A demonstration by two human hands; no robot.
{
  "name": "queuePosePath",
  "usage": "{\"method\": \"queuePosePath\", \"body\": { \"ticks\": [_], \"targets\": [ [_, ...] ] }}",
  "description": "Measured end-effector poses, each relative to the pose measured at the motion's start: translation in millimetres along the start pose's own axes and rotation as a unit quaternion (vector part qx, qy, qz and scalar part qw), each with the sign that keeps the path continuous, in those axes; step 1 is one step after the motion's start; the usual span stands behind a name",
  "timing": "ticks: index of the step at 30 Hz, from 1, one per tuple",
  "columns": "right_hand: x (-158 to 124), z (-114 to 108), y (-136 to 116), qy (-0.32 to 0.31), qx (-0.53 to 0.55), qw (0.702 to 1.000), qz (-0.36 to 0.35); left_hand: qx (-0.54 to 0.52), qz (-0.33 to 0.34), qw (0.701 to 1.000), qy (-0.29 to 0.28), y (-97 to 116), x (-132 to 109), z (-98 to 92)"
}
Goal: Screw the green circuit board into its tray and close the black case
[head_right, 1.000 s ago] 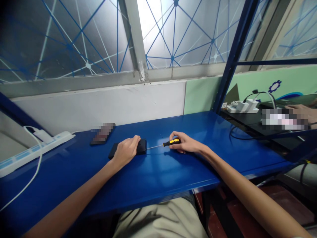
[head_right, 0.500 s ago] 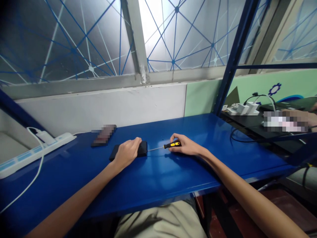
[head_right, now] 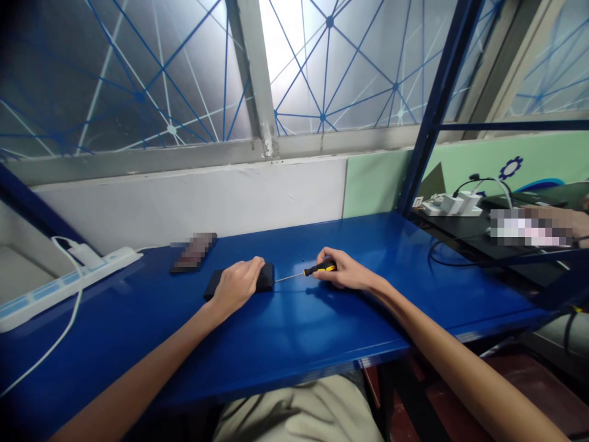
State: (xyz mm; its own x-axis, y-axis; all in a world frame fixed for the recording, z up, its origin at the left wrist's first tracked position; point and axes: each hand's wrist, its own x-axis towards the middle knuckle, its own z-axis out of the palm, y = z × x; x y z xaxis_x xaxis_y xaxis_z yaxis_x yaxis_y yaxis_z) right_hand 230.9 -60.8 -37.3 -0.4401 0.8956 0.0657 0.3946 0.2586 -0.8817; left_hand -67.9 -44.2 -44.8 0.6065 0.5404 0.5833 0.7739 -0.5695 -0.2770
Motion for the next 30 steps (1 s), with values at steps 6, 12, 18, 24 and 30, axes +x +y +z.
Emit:
{"method": "queuePosePath", "body": {
  "ticks": [6,12,18,24,30],
  "targets": [
    [2.5,5.3,-2.3,0.101,-0.225,0.968,-0.052,0.001,0.009,1.0,0.006,-0.7,0.3,2.0],
    [-0.8,1.4,-0.3,0.02,-0.072,0.997,-0.035,-0.003,0.011,1.0,0.004,0.3,0.6,1.1],
    [0.3,0.7,-1.0,0.039,-0.125,0.991,-0.02,-0.005,0.01,1.0,0.004,0.2,0.7,1.3],
    [-1.5,1.2,-2.5,0.032,-0.075,0.995,-0.06,0.001,0.003,1.0,-0.004,0.0,0.2,1.1],
    [-0.1,0.9,-2.8,0.047,-0.132,0.988,-0.057,0.004,-0.007,1.0,-0.022,0.9,-0.4,0.2]
  ]
}}
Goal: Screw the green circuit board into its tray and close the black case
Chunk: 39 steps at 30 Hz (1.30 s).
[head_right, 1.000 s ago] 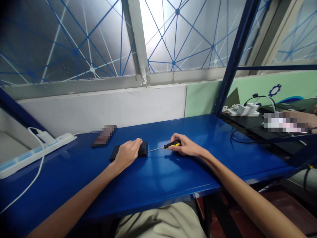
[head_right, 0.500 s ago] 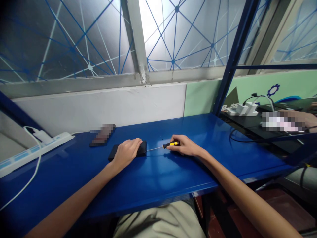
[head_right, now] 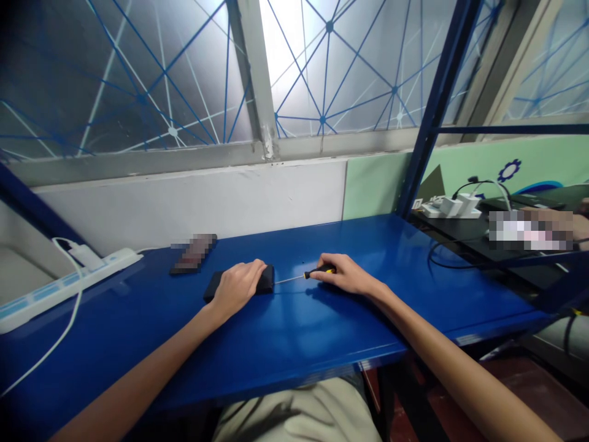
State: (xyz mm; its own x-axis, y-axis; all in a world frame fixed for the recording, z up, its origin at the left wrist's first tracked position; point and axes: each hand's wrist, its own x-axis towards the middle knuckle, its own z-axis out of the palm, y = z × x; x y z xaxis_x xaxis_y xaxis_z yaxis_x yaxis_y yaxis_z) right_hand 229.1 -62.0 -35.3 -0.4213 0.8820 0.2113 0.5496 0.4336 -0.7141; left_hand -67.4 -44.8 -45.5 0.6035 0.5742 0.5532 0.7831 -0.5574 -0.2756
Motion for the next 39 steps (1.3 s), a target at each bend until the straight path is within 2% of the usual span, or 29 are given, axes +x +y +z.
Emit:
{"method": "queuePosePath", "body": {
  "ticks": [4,11,16,19,24,28,32,34,39],
  "targets": [
    [0.9,5.1,-5.0,0.007,-0.025,1.0,0.01,0.0,-0.007,1.0,-0.002,0.6,-0.2,0.1],
    [-0.8,1.7,2.3,-0.022,0.093,0.995,-0.011,-0.004,-0.003,1.0,0.01,0.8,0.1,0.1],
    [1.4,-0.3,2.2,0.005,0.005,1.0,-0.013,-0.009,0.004,1.0,0.014,0.7,0.1,-0.2],
    [1.6,3.7,-1.5,-0.004,-0.019,1.0,-0.008,-0.006,0.005,1.0,0.009,0.7,0.2,-0.5],
    [-0.7,8.8,0.9,-0.015,0.061,0.998,-0.012,-0.006,0.004,1.0,0.001,0.2,-0.2,-0.6],
    [-0.3,6.3,6.1,-0.044,0.126,0.991,0.021,-0.013,0.006,1.0,0.003,-0.6,-0.8,0.2],
    [1.6,3.4,1.2,-0.007,0.006,1.0,0.004,-0.012,0.001,1.0,0.006,-0.4,-0.7,0.0],
    [1.5,3.9,-2.5,-0.001,-0.02,1.0,-0.003,-0.008,0.001,1.0,0.005,-0.2,-0.7,-0.1],
    [-0.9,5.6,-2.5,-0.015,0.087,0.996,-0.005,-0.013,0.003,1.0,0.012,-0.3,-1.1,1.1]
  ]
}}
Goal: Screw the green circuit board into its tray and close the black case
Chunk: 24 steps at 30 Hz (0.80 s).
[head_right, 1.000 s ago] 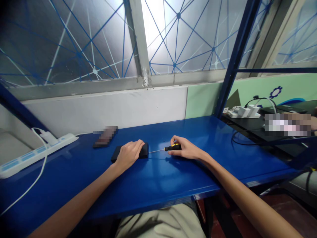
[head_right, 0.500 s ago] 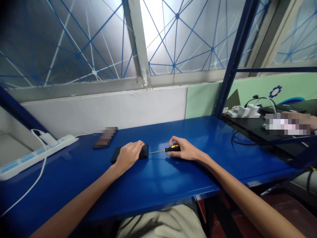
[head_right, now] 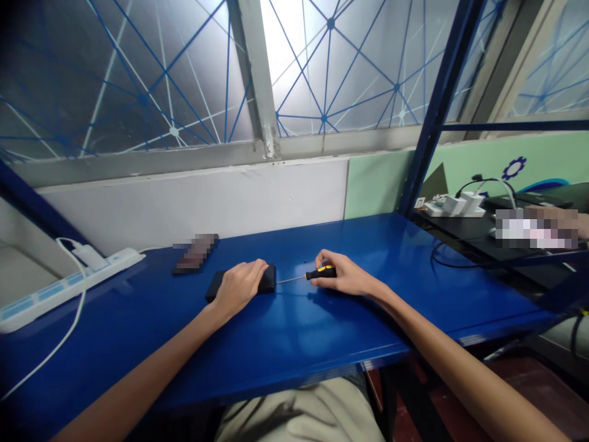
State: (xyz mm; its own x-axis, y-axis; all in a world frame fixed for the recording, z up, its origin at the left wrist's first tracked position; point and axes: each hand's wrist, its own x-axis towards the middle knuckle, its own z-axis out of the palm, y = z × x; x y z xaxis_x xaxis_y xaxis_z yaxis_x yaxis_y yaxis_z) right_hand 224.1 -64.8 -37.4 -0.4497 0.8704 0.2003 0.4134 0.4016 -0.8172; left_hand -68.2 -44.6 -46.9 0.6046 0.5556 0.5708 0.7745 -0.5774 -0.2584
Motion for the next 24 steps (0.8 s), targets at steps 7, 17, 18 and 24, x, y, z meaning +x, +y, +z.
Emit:
{"method": "queuePosePath", "body": {
  "ticks": [7,17,18,24],
  "targets": [
    [1.6,-2.9,0.8,0.029,-0.103,0.994,0.002,0.015,0.008,1.0,-0.003,0.0,0.3,-0.4],
    [0.1,-1.2,7.1,0.001,0.012,1.0,0.006,0.013,0.013,1.0,-0.006,-0.4,1.0,-0.8],
    [0.3,-1.9,7.9,-0.001,0.012,1.0,0.017,0.014,0.013,1.0,-0.005,-0.4,1.0,-0.7],
    [2.7,-2.2,3.9,0.019,-0.173,0.985,0.002,0.019,0.005,1.0,-0.001,0.3,1.0,-0.5]
  ]
}}
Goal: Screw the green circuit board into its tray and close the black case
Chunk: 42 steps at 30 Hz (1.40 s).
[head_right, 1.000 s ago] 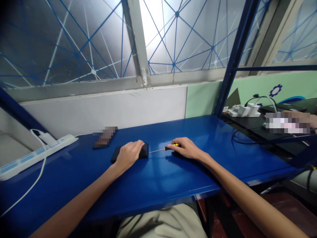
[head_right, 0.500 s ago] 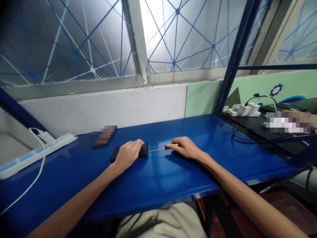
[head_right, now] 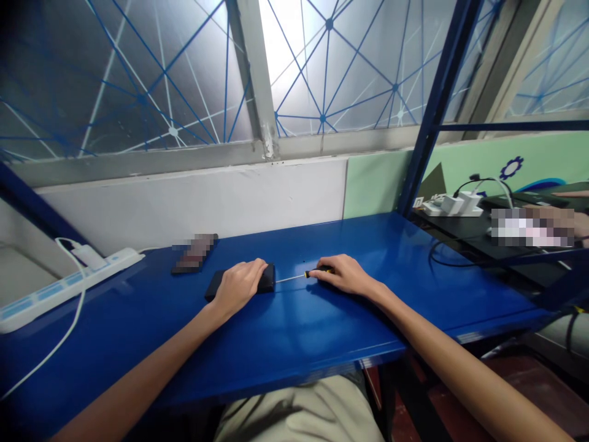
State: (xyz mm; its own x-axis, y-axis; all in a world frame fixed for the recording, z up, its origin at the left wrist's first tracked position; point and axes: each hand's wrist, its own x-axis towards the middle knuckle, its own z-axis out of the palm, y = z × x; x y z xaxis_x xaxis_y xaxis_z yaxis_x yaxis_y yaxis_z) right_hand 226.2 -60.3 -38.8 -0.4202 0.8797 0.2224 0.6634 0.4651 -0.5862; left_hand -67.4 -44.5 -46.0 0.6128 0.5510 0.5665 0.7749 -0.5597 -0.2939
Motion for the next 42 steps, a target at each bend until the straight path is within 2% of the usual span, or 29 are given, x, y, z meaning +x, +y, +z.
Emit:
{"method": "queuePosePath", "body": {
  "ticks": [3,8,11,15,19,22,30,42],
  "targets": [
    [-0.2,2.0,-2.4,-0.005,0.0,1.0,0.004,-0.003,-0.002,1.0,-0.002,0.1,0.1,0.0],
    [-1.9,4.2,2.0,-0.004,0.124,0.992,-0.012,-0.011,-0.005,1.0,-0.003,0.2,0.2,0.5],
    [-1.5,2.6,3.5,-0.012,0.157,0.987,-0.021,-0.016,-0.006,1.0,-0.002,0.1,-0.3,0.4],
    [-0.5,-3.7,0.5,-0.004,0.128,0.992,-0.008,-0.046,-0.026,0.998,0.016,-0.2,-0.4,0.3],
    [-1.2,-10.5,-0.6,0.074,0.124,0.99,0.005,-0.132,-0.02,0.989,0.068,0.4,2.2,0.3],
    [-2.0,-10.1,-1.0,0.112,0.13,0.985,0.01,-0.179,0.003,0.98,0.082,1.1,4.4,0.0],
    [-2.3,1.4,-11.8,0.098,0.102,0.99,-0.013,-0.183,0.024,0.976,0.112,2.5,4.7,0.0],
    [-3.2,1.5,-16.0,0.102,0.096,0.99,-0.006,-0.176,0.036,0.976,0.126,2.9,4.1,-1.4]
  ]
}}
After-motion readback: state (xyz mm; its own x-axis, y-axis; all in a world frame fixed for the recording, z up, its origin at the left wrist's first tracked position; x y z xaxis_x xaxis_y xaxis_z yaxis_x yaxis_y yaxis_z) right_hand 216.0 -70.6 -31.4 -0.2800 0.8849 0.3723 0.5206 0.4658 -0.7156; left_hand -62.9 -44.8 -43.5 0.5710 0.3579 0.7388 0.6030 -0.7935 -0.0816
